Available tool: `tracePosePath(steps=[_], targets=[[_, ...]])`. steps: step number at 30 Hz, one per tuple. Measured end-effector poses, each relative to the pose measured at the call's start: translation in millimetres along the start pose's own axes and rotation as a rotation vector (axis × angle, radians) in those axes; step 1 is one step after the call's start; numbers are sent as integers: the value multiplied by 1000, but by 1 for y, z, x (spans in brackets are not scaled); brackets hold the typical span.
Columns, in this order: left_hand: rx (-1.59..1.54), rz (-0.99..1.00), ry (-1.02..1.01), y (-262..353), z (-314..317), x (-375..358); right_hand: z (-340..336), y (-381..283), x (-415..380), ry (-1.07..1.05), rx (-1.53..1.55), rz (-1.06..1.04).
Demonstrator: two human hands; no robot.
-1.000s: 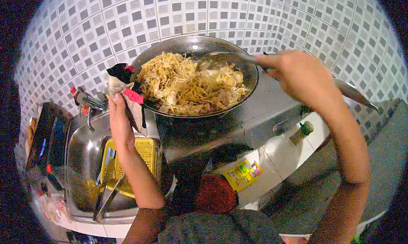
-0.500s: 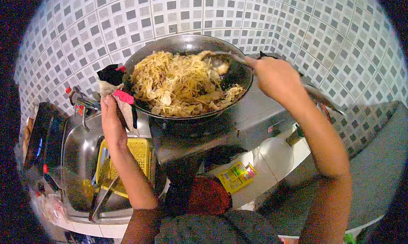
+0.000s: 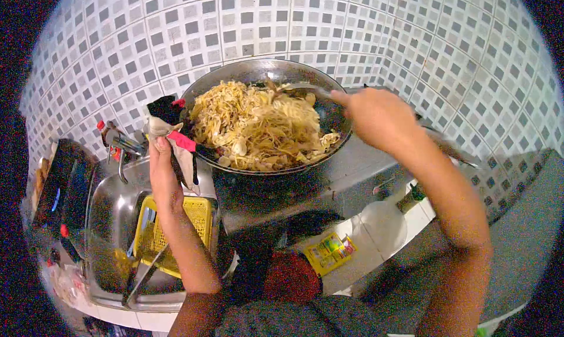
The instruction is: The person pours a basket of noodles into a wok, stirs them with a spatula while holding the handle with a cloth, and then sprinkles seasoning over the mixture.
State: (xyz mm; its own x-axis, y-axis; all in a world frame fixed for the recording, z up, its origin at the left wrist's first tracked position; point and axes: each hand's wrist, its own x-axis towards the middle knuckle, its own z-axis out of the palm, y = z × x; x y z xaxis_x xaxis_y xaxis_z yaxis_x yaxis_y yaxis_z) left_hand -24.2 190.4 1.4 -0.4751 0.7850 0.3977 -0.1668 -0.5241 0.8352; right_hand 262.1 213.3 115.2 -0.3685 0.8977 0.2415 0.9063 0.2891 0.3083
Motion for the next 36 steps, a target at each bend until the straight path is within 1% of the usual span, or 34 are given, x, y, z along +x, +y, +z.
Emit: tracePosePath(steps=[1, 2, 3, 4, 5, 6, 9, 10, 12, 15, 18, 20, 21, 23, 25, 27, 28, 29, 32, 34, 35, 36], targets=[[-43, 1, -36, -5, -4, 4, -13, 2, -6, -44, -11, 21], [-35, 2, -32, -5, -5, 4, -29, 5, -11, -38, -20, 17], [-28, 5, -27, -3, -3, 2, -39, 12, -16, 9, -56, 31], [-22, 7, -21, -1, -1, 1, -50, 17, -22, 24, 12, 46], [-5, -34, -10, 2, -1, 0, -57, 21, -30, 61, 24, 40], [-14, -23, -17, 1, -3, 1, -60, 22, -36, 96, 36, 35], [-9, 0, -35, -1, -2, 2, -46, 1, -34, -74, -51, 64], [-10, -1, -18, 0, 0, 1, -30, -11, -29, -43, -108, 73], [-12, -1, 13, 1, 3, -1, 1, -10, -14, 31, -96, 62], [-31, 4, -32, 0, 1, -1, -1, 10, -3, -2, 91, 47], [-29, 27, -30, -4, -3, 4, -13, 42, 7, 204, 307, -23], [8, 23, -21, -5, -3, 3, -20, 47, 31, 165, 234, -63], [-24, -1, 2, -8, -3, 3, -22, 50, 44, 142, 203, -74], [-36, -23, -11, -6, -3, 2, 2, 51, 84, 172, 203, -126], [-65, -38, -40, 0, -3, 0, -8, 15, 102, -47, 365, 146], [-29, -2, -45, 0, -3, 1, 24, 18, 145, -74, 352, 141], [-11, 13, -42, 0, -4, 1, 28, 11, 160, -189, 296, 143], [-71, -2, -50, 0, -3, 1, 32, 4, 175, -303, 238, 138], [-107, -2, -73, -5, -6, 4, 36, -23, 196, -383, 274, 12], [-67, -4, -33, -2, -4, 3, 31, -41, 189, -410, 373, -18], [-64, -13, -23, -3, -6, 4, 15, -51, 172, -402, 457, -8], [-63, -20, -15, -4, -5, 3, -1, -58, 153, -322, 378, -130]])
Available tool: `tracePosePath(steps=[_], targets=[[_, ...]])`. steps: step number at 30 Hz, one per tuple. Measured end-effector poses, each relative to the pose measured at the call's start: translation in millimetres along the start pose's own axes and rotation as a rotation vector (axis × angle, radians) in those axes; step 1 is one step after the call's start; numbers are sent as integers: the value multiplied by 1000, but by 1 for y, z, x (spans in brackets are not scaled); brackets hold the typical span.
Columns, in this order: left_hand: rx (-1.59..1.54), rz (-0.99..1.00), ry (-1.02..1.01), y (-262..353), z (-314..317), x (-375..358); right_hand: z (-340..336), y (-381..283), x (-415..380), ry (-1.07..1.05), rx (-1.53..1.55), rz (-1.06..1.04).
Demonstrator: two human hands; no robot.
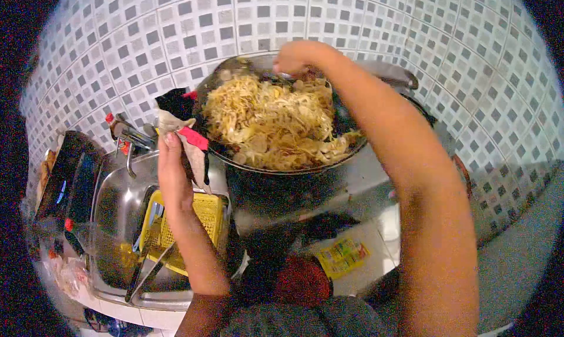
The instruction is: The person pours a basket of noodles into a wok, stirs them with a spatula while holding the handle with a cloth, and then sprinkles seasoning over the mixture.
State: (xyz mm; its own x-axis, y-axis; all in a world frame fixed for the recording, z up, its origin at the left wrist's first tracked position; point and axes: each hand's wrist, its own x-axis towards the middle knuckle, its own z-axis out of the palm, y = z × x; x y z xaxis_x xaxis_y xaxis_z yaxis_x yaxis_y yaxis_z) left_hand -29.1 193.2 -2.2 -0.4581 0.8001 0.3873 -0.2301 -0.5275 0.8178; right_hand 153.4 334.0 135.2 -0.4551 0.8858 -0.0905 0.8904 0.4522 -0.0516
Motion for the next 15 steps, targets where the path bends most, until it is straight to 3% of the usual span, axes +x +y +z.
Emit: tracePosePath(steps=[4, 7, 10, 15], targets=[[-1, 26, -24, -3, -1, 1, -7, -9, -39, 164, -247, -388], [14, 41, 5, -2, 2, 0, -14, -6, -67, 104, -138, -488], [26, 43, 96, -5, 5, 1, -15, 2, -96, -43, -79, -485], [52, 62, 63, -5, 3, 1, -16, 15, -131, -42, -61, -374]])
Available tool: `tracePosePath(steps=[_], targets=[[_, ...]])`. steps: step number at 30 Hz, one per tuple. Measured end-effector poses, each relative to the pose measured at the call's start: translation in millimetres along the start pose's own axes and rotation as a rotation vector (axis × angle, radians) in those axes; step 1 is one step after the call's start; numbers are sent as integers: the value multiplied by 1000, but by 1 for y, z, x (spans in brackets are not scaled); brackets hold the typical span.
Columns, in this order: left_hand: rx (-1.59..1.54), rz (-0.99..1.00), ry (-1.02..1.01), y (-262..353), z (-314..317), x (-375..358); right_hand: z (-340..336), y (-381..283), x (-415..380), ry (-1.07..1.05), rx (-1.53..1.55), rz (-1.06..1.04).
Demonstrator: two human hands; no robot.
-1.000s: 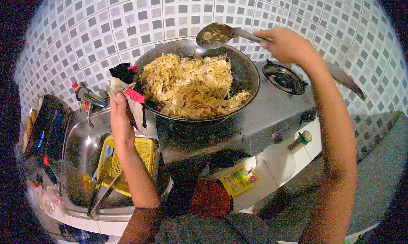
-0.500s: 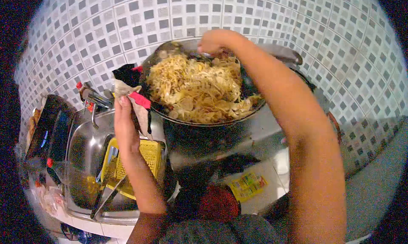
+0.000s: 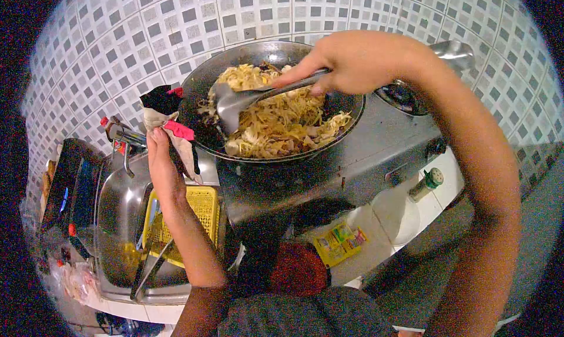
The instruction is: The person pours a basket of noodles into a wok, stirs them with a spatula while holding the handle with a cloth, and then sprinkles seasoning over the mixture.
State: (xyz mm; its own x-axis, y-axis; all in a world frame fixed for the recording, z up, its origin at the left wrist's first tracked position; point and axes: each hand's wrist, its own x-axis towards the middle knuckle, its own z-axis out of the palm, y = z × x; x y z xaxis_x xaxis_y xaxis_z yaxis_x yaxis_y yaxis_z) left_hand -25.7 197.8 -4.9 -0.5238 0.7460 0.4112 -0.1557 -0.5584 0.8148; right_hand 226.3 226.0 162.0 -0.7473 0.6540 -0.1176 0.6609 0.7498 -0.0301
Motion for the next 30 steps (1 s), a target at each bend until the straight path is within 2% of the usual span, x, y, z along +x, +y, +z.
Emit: tracePosePath(steps=[7, 11, 15, 16, 19, 21, 25, 28, 30], targets=[[-16, -17, -63, 3, -3, -1, -6, 14, -39, 48, 154, 183], [-74, -17, -74, 4, 0, -1, -6, 24, -58, 108, 213, 139], [-79, -24, -72, 6, 0, -1, -22, 27, -70, 143, 171, 215], [-65, -17, -64, 6, 1, -1, -29, 22, -68, 93, 160, 362], [-44, -2, -52, 12, 6, -5, -20, 17, -37, 263, 258, 313], [-22, -13, -40, 14, 6, -6, -9, 33, 3, 300, 160, 294], [-47, -35, -38, 12, 4, -4, 6, 60, 77, 195, 347, 485], [-58, -29, -65, 12, 2, -3, 8, 75, 109, 0, 547, 539], [-69, -8, -72, 12, 3, -3, 2, 79, 120, -47, 543, 549]])
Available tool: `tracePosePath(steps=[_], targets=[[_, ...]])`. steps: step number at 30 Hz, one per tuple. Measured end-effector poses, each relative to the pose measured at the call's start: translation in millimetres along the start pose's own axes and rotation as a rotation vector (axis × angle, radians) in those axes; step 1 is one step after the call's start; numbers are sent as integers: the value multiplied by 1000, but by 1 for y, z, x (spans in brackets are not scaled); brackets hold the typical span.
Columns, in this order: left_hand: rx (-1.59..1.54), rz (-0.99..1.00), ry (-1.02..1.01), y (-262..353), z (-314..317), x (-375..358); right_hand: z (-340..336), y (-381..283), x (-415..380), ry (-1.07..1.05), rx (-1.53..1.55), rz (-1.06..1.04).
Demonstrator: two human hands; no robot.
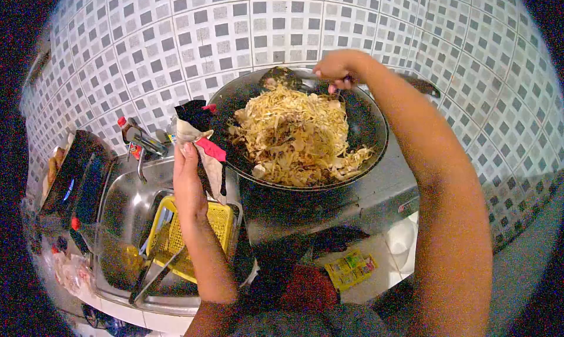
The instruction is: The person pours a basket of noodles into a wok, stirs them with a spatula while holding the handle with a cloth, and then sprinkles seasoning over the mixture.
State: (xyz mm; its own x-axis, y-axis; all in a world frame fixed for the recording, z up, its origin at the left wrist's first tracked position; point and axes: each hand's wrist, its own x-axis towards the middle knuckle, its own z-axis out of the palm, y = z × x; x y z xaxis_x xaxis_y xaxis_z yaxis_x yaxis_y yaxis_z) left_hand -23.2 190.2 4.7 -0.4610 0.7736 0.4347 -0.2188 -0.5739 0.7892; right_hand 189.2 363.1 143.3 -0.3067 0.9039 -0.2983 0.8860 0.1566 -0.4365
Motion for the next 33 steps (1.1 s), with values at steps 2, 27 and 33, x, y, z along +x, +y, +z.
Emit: tracePosePath(steps=[2, 27, 33], targets=[[-21, -43, 28, 1, 1, 0, 1, -14, -6, -88, -28, 44], [32, -30, 55, -6, -1, 1, 27, -29, -150, 216, -931, -478], [7, -13, 77, -4, 3, -1, 13, -7, -160, 260, -790, -466]])
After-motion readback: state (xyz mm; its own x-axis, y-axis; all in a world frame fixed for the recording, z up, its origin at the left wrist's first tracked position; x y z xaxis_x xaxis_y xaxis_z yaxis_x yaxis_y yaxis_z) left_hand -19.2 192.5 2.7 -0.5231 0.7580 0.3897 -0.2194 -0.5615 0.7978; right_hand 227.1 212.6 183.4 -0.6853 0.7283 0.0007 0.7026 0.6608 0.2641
